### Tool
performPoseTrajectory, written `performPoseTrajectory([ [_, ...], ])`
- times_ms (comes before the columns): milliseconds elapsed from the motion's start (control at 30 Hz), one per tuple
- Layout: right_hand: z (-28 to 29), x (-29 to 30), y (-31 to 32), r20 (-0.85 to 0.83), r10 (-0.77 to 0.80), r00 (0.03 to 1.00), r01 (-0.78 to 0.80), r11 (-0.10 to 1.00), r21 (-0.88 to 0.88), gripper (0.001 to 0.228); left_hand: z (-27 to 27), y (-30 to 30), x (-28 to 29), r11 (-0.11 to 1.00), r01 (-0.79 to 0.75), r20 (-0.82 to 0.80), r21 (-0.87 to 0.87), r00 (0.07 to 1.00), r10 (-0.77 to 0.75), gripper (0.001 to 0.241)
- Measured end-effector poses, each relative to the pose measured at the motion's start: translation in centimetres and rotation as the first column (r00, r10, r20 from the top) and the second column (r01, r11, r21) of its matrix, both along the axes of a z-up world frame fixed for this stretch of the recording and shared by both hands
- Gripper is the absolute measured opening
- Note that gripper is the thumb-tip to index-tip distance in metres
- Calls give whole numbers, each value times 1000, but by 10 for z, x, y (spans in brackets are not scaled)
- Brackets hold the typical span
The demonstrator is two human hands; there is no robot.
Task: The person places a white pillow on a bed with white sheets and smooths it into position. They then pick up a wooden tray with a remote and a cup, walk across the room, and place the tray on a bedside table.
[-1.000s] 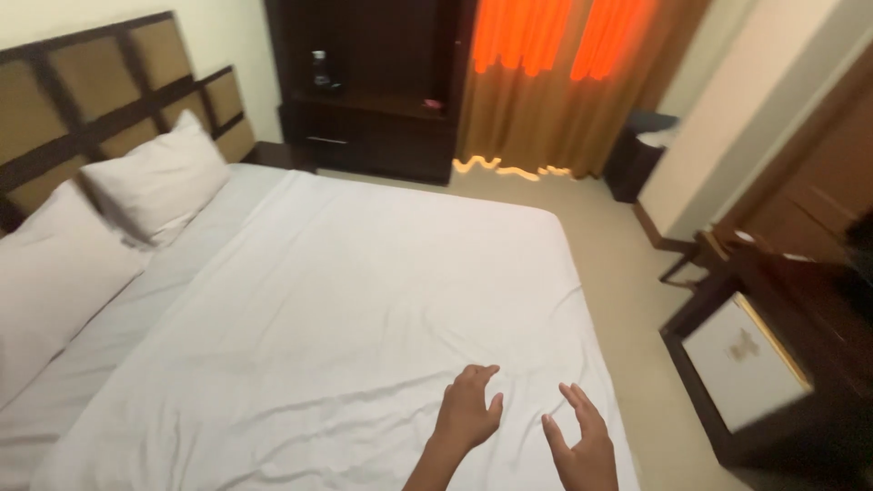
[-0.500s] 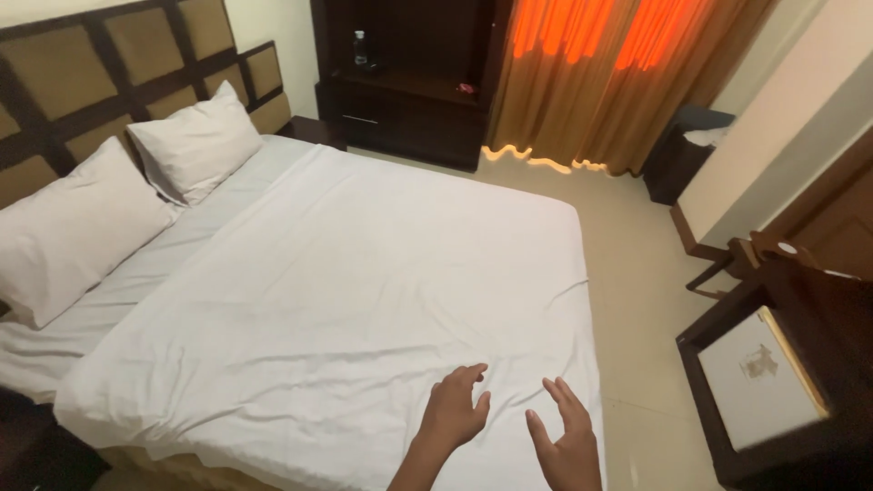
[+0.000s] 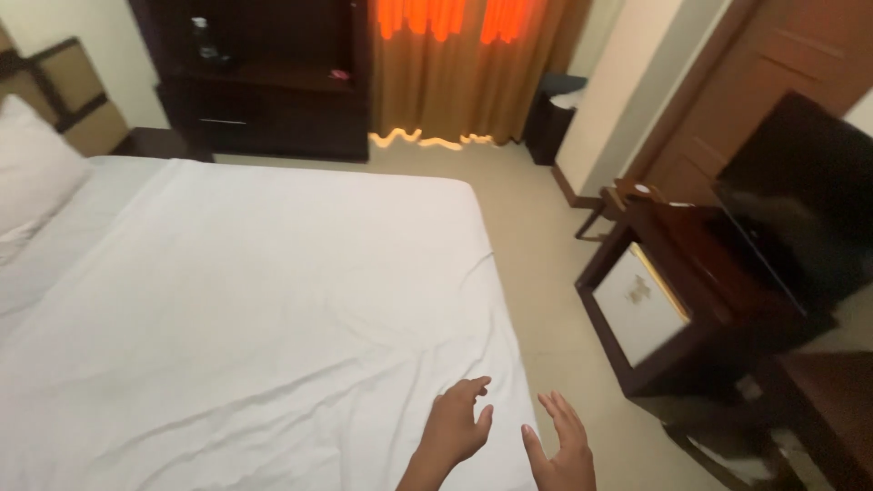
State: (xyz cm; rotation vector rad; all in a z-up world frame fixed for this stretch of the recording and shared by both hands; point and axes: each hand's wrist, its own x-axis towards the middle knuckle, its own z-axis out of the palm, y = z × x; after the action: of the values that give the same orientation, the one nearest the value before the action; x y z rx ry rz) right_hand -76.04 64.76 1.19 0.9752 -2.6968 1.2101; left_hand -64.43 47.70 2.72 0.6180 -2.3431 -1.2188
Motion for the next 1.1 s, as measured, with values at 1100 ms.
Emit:
performPoseTrajectory([
  [1100,-35,-239,53,-47,308,950,-311,948,-63,59,0,89,-191,968,-237,-15,85,971,239,42],
])
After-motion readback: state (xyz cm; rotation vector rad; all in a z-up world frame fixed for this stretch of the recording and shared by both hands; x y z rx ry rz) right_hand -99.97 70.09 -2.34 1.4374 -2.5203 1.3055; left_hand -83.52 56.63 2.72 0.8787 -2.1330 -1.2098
